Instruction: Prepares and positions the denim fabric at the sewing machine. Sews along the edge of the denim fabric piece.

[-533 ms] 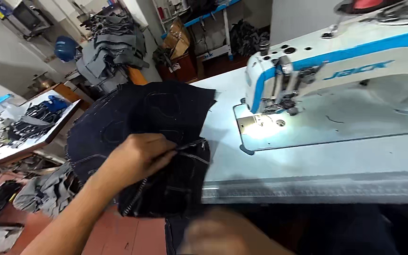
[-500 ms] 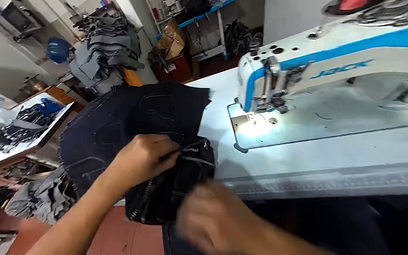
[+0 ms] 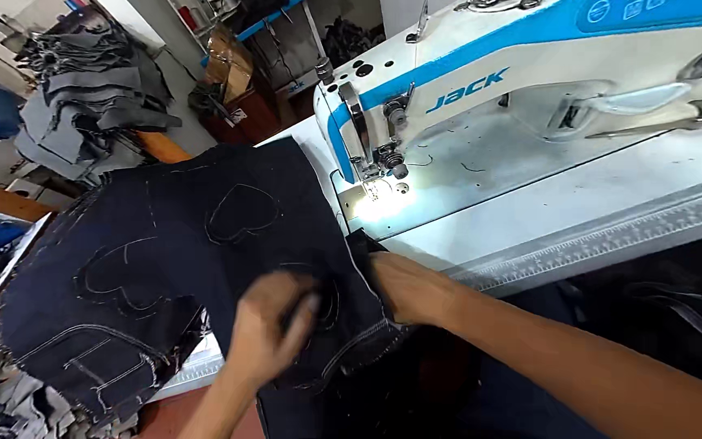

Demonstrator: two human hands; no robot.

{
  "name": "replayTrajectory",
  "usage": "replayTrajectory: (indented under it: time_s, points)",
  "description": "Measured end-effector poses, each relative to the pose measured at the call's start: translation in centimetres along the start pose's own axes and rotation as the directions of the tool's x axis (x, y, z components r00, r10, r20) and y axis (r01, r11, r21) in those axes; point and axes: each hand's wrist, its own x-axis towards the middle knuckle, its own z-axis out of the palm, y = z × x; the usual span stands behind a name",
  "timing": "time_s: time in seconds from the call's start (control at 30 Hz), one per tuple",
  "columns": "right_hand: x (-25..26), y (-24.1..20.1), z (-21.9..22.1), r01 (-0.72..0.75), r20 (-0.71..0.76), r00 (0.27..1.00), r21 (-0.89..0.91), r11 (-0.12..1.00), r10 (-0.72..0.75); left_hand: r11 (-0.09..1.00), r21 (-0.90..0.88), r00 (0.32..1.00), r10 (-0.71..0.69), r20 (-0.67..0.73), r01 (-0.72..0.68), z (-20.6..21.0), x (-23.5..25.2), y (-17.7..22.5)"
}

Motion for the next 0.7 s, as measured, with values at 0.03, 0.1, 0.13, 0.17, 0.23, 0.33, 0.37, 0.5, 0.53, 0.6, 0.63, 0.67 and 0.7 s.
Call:
replayTrajectory:
  time_s: [0.03, 0.1, 0.13, 0.17, 0.23, 0.33, 0.37, 0.5, 0.53, 0.6, 0.63, 0.67, 0.7]
  points:
    - [-1.3, 0.3, 0.2, 0.081, -0.089, 0.992, -0.109, 0.991, -0.091, 0.991, 0.089, 0.994, -0.105, 0.042, 0.101, 0.0, 0.8, -1.3]
    - [-3.7, 1.9, 1.8, 0.163, -0.348, 0.894, -0.333, 0.929, -0.282, 0.944, 0.197, 0.932, -0.302, 0.198, 0.264, 2.1, 2.2, -4.1]
    - [-4.7, 2.5, 2.4, 0.109, -0.417, 0.868, -0.374, 0.921, -0.272, 0.927, 0.209, 0.894, -0.361, 0.265, 0.312, 3.8, 2.8, -5.4]
    - [-5.3, 3.2, 2.9, 0.040, -0.461, 0.858, -0.378, 0.925, -0.226, 0.919, 0.232, 0.881, -0.378, 0.283, 0.320, 5.3, 3.7, -6.7]
    - [-5.5, 3.9, 3.3, -0.050, -0.506, 0.849, -0.359, 0.932, -0.149, 0.918, 0.276, 0.901, -0.355, 0.248, 0.286, 6.4, 6.3, -8.7]
    - [-5.9, 3.7, 3.0, -0.107, -0.508, 0.855, -0.366, 0.924, -0.103, 0.965, 0.262, 0.981, -0.083, 0.177, 0.034, 5.0, 8.2, -6.0]
    - [-6.2, 3.8, 2.9, -0.146, -0.536, 0.840, -0.373, 0.916, -0.085, 0.981, 0.181, 0.987, 0.041, 0.154, -0.069, 4.4, 7.9, -4.0]
    - [-7.2, 4.8, 3.3, -0.219, -0.636, 0.768, -0.382, 0.898, -0.083, 0.950, 0.157, 0.961, 0.255, 0.106, -0.270, 4.6, 4.5, 0.8]
    - [-7.2, 4.8, 3.3, -0.216, -0.630, 0.772, -0.388, 0.896, -0.086, 0.946, 0.205, 0.967, 0.251, 0.031, -0.252, 4.0, 4.2, 1.0]
    - [-7.0, 4.7, 3.2, -0.207, -0.614, 0.784, -0.391, 0.897, -0.086, 0.958, 0.249, 0.968, 0.185, -0.171, -0.139, 2.4, 4.8, 1.3]
    - [-7.0, 4.7, 3.1, -0.206, -0.613, 0.786, -0.390, 0.898, -0.085, 0.967, 0.229, 0.961, 0.166, -0.220, -0.115, 2.3, 5.1, 1.5]
    - [-7.0, 4.6, 3.2, -0.212, -0.616, 0.784, -0.388, 0.897, -0.081, 0.976, 0.174, 0.970, 0.164, -0.179, -0.133, 3.3, 4.8, 1.5]
    - [-7.0, 4.7, 3.3, -0.216, -0.627, 0.774, -0.387, 0.896, -0.084, 0.982, 0.067, 0.980, 0.182, -0.085, -0.177, 5.1, 4.3, 1.3]
